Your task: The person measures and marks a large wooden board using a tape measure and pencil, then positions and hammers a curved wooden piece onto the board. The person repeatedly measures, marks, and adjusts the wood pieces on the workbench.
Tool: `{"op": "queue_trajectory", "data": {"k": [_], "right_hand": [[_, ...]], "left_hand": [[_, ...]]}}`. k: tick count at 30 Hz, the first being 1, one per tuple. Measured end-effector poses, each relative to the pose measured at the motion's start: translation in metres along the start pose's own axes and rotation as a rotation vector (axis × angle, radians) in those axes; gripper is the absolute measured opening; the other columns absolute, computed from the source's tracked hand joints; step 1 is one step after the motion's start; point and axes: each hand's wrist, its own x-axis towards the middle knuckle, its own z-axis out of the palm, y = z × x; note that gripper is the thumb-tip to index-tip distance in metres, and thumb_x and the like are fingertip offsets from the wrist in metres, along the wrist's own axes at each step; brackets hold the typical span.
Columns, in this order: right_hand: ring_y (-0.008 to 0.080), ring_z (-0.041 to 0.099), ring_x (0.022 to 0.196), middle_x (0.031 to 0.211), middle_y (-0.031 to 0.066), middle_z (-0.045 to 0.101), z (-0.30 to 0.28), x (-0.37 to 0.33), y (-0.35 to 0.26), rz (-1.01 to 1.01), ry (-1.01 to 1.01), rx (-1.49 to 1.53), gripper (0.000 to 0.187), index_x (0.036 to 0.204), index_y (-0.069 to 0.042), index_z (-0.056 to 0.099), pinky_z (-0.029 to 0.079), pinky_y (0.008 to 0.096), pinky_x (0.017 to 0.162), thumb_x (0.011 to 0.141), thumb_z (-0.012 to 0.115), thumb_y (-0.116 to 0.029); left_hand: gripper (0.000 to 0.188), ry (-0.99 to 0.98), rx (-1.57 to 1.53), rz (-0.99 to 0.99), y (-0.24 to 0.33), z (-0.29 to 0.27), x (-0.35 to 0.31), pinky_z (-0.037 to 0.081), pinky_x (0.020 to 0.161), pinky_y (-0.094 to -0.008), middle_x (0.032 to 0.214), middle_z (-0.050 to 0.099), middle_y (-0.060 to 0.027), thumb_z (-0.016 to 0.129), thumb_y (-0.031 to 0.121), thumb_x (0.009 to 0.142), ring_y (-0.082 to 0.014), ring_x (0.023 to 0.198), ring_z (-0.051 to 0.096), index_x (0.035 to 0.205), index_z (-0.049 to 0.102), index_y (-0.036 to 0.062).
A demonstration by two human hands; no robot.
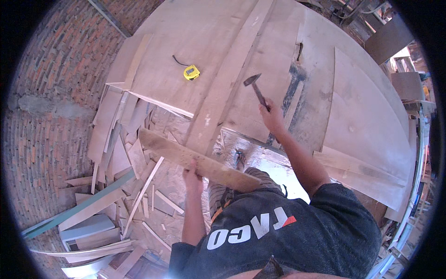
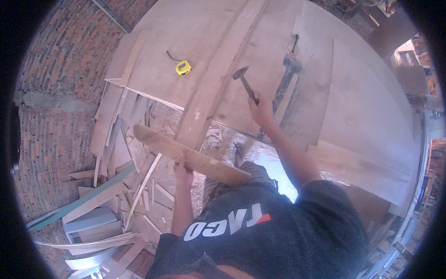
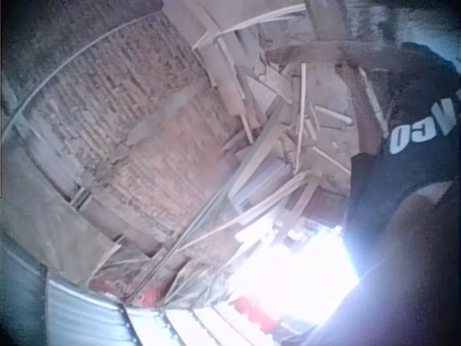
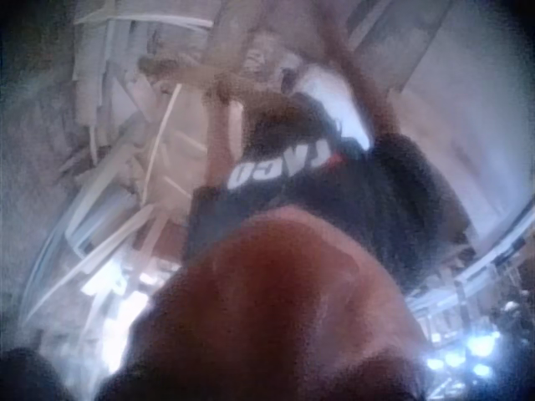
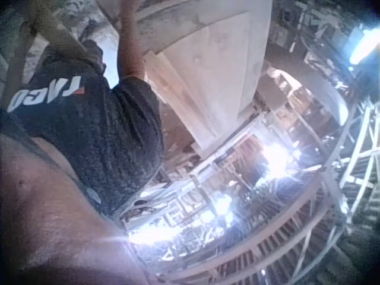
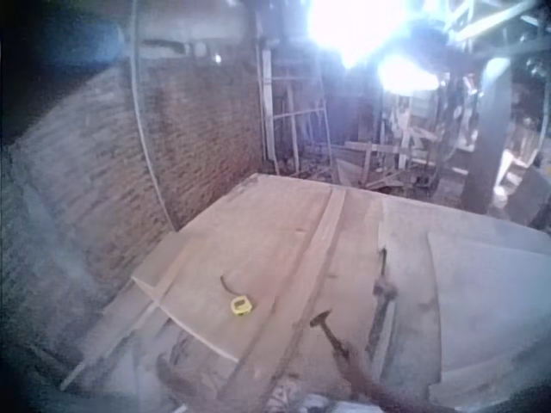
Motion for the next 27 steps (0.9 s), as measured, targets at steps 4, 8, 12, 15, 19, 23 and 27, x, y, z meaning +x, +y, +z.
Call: {"op": "queue_trajectory", "data": {"k": [4,8,12,15,19,23,27], "right_hand": [[0.0325,0.071,0.083,0.091,0.0166,0.071,-0.011,0.046,-0.016,0.052,0.055,0.089,0.048,0.143,-0.010,0.061,0.055,0.0422,0.074,0.096,0.061,-0.020],[0.0187,0.063,0.064,0.081,0.0027,0.065,-0.010,0.130,-0.001,0.031,0.160,0.287,0.049,0.148,-0.017,0.058,0.053,0.0331,0.057,0.099,0.057,-0.017],[0.0398,0.073,0.100,0.113,0.0192,0.074,-0.002,0.172,-0.072,-0.047,0.118,0.249,0.052,0.153,-0.012,0.051,0.055,0.0514,0.089,0.103,0.056,-0.025],[0.0433,0.071,0.109,0.119,0.0222,0.073,-0.006,0.237,-0.067,-0.103,0.258,-0.207,0.054,0.157,-0.016,0.047,0.056,0.0542,0.092,0.104,0.054,-0.025],[0.0467,0.069,0.113,0.118,0.0252,0.073,0.012,0.281,-0.086,-0.079,0.252,-0.306,0.055,0.159,-0.023,0.044,0.054,0.0617,0.093,0.105,0.053,-0.025],[0.0437,0.071,0.111,0.116,0.0225,0.075,0.029,0.304,-0.095,-0.053,0.332,-0.320,0.056,0.159,-0.027,0.044,0.056,0.0598,0.092,0.104,0.053,-0.026],[0.0436,0.072,0.109,0.117,0.0201,0.074,0.035,0.326,-0.076,-0.052,0.262,-0.370,0.056,0.160,-0.031,0.044,0.056,0.0595,0.092,0.104,0.052,-0.026]], "left_hand": [[0.054,-0.033,0.040,0.017,0.036,-0.083,-0.001,0.051,0.113,-0.0470,0.137,0.065,-0.0093,0.075,0.022,0.101,-0.0280,0.126,0.064,0.147,0.053,0.0042],[0.052,0.000,0.046,0.007,0.067,-0.114,-0.021,0.055,0.106,-0.0419,0.134,0.066,-0.0072,0.077,0.019,0.100,-0.0226,0.121,0.065,0.144,0.054,0.0034],[0.055,0.101,0.062,0.010,0.079,-0.141,-0.036,0.055,0.106,-0.0418,0.136,0.065,-0.0067,0.078,0.021,0.099,-0.0229,0.123,0.065,0.145,0.053,0.0031],[0.057,0.096,0.092,0.002,0.082,-0.123,-0.032,0.055,0.107,-0.0420,0.137,0.064,-0.0070,0.078,0.022,0.099,-0.0234,0.124,0.064,0.147,0.052,0.0029],[0.060,0.151,0.124,0.028,0.080,-0.118,-0.037,0.054,0.108,-0.0429,0.138,0.063,-0.0075,0.078,0.022,0.099,-0.0238,0.125,0.063,0.148,0.050,0.0021],[0.060,0.169,0.097,0.018,0.078,-0.120,-0.038,0.054,0.107,-0.0433,0.138,0.063,-0.0073,0.077,0.021,0.100,-0.0239,0.125,0.063,0.149,0.048,0.0020],[0.061,0.183,0.096,0.003,0.077,-0.124,-0.037,0.055,0.107,-0.0432,0.138,0.063,-0.0074,0.077,0.020,0.100,-0.0242,0.125,0.063,0.151,0.047,0.0033]]}}
